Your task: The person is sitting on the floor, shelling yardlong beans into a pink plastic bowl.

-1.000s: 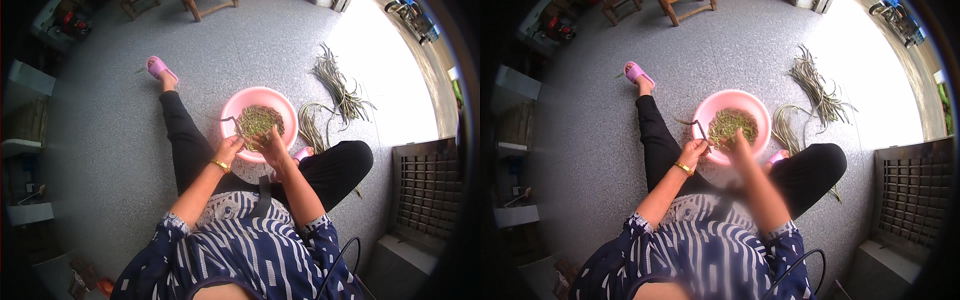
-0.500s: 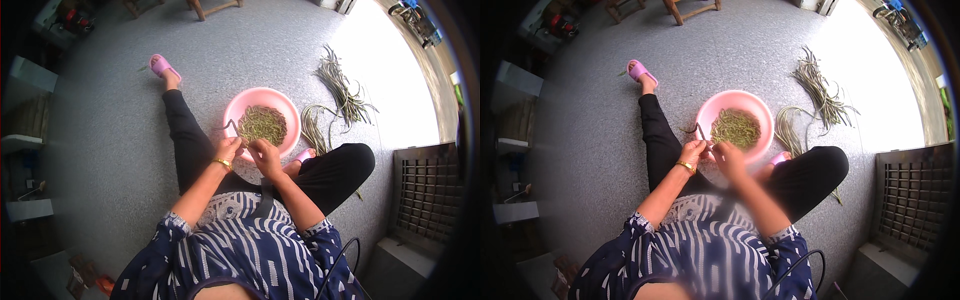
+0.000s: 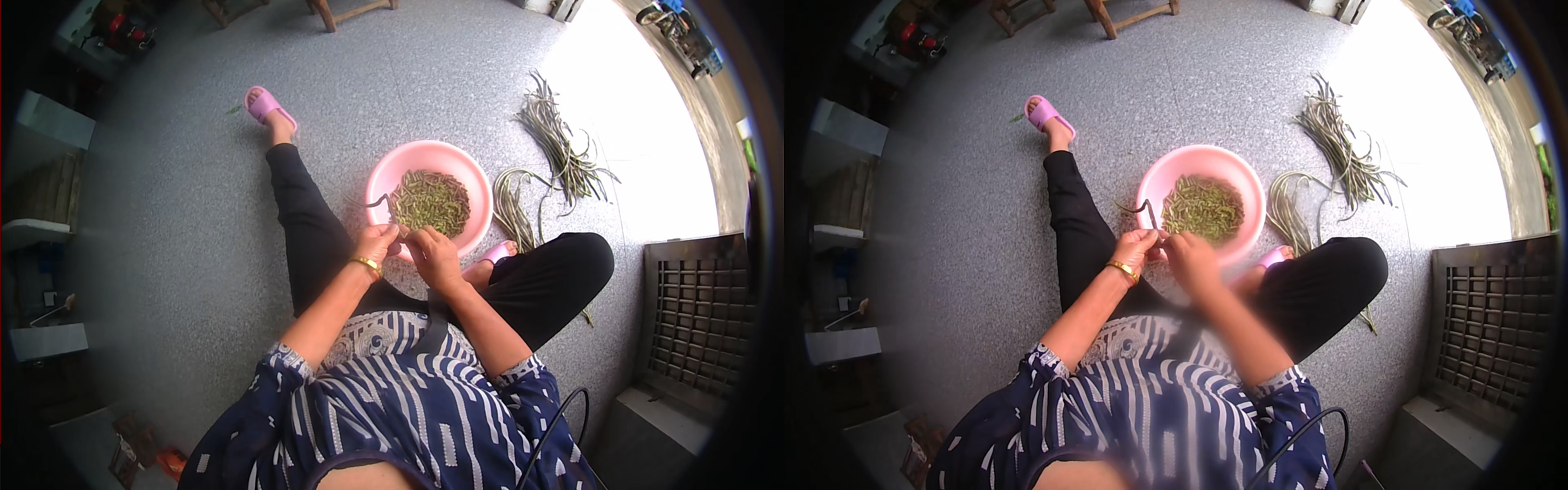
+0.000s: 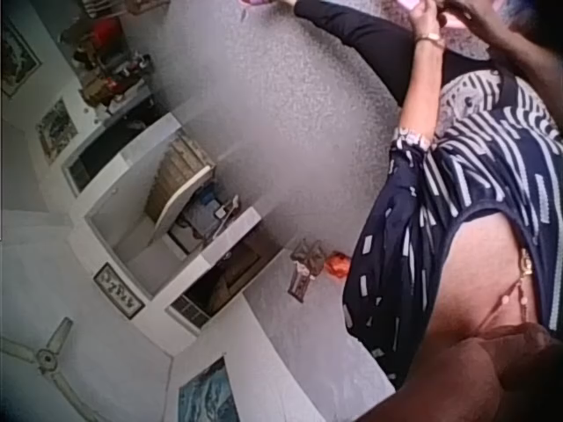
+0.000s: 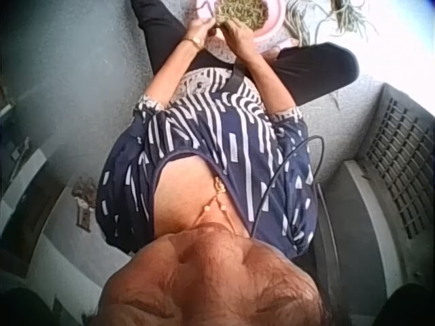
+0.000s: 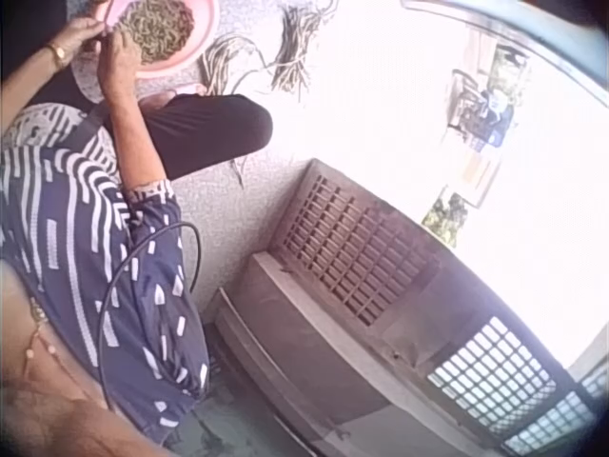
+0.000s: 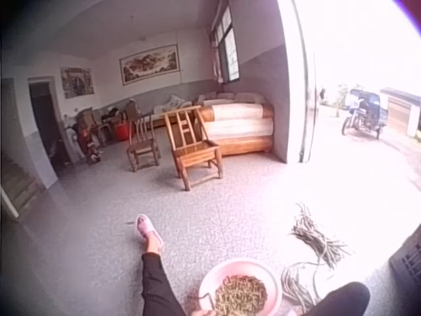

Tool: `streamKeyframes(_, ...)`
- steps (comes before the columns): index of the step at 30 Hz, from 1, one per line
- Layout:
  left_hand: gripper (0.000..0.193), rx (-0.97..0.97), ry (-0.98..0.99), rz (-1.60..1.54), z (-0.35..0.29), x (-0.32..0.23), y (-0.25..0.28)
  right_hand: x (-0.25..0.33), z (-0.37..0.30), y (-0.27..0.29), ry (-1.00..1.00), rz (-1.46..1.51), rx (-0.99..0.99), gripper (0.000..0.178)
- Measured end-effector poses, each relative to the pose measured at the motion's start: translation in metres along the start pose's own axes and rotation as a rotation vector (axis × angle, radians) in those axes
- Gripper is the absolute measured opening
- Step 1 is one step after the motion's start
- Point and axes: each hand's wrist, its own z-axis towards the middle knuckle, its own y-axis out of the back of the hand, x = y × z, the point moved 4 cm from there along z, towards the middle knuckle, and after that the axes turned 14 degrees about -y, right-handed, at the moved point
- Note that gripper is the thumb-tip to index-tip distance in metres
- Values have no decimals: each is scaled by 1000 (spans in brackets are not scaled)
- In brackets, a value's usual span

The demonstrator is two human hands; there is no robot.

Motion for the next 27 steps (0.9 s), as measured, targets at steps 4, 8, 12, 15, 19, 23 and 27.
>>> streamKeyframes(4,20,31,57,-72,-3,0,-5,-2,0,-2,-39,-6,10,5)
streamKeyframes(8,19,32,73,-179,0,1,3,-2,0,-2,-82,62,18,5)
streamKeyframes(12,20,-9,69,-133,-6,-8,-2,3,-1,-1,-48,35,68,6)
streamKeyframes(15,20,4,77,-113,-12,-15,-9,3,-2,-3,-6,-8,52,6)
streamKeyframes(19,19,60,90,-113,-11,-12,-7,6,-2,-4,-23,-11,60,4)
streamKeyframes(23,18,99,95,-135,-7,-4,2,4,-2,-7,-1,28,82,3)
streamKeyframes(27,19,186,119,49,-6,2,16,10,-4,-11,87,-36,116,3)
